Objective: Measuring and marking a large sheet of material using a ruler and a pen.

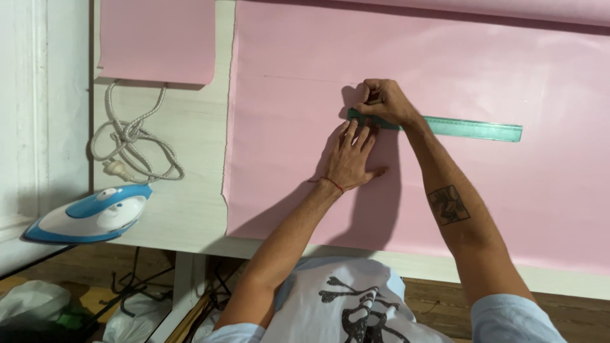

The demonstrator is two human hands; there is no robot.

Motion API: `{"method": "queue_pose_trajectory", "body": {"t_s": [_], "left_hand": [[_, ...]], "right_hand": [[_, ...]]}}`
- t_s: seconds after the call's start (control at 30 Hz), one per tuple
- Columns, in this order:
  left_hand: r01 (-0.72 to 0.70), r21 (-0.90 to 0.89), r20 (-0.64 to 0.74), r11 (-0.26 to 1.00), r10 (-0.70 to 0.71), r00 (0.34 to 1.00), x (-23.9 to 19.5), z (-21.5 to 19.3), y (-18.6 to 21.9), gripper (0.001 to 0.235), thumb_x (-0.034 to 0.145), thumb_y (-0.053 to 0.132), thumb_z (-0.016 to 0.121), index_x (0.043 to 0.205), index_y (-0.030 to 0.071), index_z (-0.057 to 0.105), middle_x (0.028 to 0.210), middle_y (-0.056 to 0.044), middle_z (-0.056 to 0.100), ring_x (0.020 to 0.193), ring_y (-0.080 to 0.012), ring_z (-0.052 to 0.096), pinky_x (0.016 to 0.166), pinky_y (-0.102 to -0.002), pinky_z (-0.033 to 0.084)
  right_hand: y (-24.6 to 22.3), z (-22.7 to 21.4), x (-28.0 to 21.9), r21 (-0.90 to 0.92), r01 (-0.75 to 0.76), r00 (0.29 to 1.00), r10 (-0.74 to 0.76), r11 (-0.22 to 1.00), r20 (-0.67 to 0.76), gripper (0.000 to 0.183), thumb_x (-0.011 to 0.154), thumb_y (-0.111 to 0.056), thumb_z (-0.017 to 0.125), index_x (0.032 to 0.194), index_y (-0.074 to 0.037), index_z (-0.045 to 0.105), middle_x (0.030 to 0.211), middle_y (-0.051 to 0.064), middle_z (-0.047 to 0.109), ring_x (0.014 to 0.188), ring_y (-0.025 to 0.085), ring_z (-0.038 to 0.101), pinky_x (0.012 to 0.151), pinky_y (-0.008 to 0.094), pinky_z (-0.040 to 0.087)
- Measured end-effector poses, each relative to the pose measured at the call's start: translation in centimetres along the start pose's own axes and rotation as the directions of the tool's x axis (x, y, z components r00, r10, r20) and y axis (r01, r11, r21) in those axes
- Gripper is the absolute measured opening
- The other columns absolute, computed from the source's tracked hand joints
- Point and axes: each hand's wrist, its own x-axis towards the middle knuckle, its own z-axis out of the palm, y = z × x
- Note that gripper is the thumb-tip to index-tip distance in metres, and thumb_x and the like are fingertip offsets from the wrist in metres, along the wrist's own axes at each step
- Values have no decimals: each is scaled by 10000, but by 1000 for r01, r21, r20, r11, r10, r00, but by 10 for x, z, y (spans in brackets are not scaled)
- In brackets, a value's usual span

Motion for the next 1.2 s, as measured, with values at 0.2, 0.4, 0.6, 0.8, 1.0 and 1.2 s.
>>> {"method": "queue_pose_trajectory", "body": {"t_s": [0.2,0.4,0.6,0.8,1.0,1.2], "left_hand": [[7,-66,-50,998,-10,999,-1,3,0,983,851,799,554,1475,40,514,1586,-169,367,1536,-426,160,1260,-598,187],[1,-21,-43,1000,-2,999,-2,-4,0,996,857,824,497,1483,50,516,1604,-160,359,1544,-415,157,1286,-583,185],[10,-23,-56,1000,-11,998,0,6,-1,1002,839,849,475,1453,58,526,1593,-164,357,1527,-405,168,1256,-590,190],[12,-24,-50,1000,-14,999,-2,-2,1,982,837,815,512,1474,67,521,1605,-147,362,1540,-402,176,1274,-579,197],[3,-15,-39,1000,-4,999,-3,-14,3,973,842,800,549,1466,54,514,1586,-162,360,1529,-408,186,1272,-578,188],[-11,-11,-29,1000,11,1000,-2,-16,2,966,863,781,579,1488,51,478,1611,-164,330,1533,-413,211,1294,-556,189]], "right_hand": [[3,1,0,8,-4,1000,4,1000,10,274,855,-118,849,768,-95,590,689,12,644,619,94,574,564,262,477],[3,1,1,-31,-20,1000,21,999,1,273,845,-122,847,759,-92,591,681,12,651,614,90,596,552,264,494],[8,2,2,65,32,999,-33,997,19,241,861,-104,833,768,-95,611,698,8,672,620,84,617,557,257,507],[14,3,0,5,-19,1000,19,1000,-16,282,875,-80,834,758,-73,577,672,30,630,588,94,563,517,261,446],[4,3,1,30,25,1000,-24,999,-19,265,865,-46,822,750,-84,587,687,9,648,615,59,578,535,219,471],[21,0,3,339,122,990,-92,933,-102,251,960,25,761,830,-81,574,756,39,634,636,30,525,536,202,427]]}}
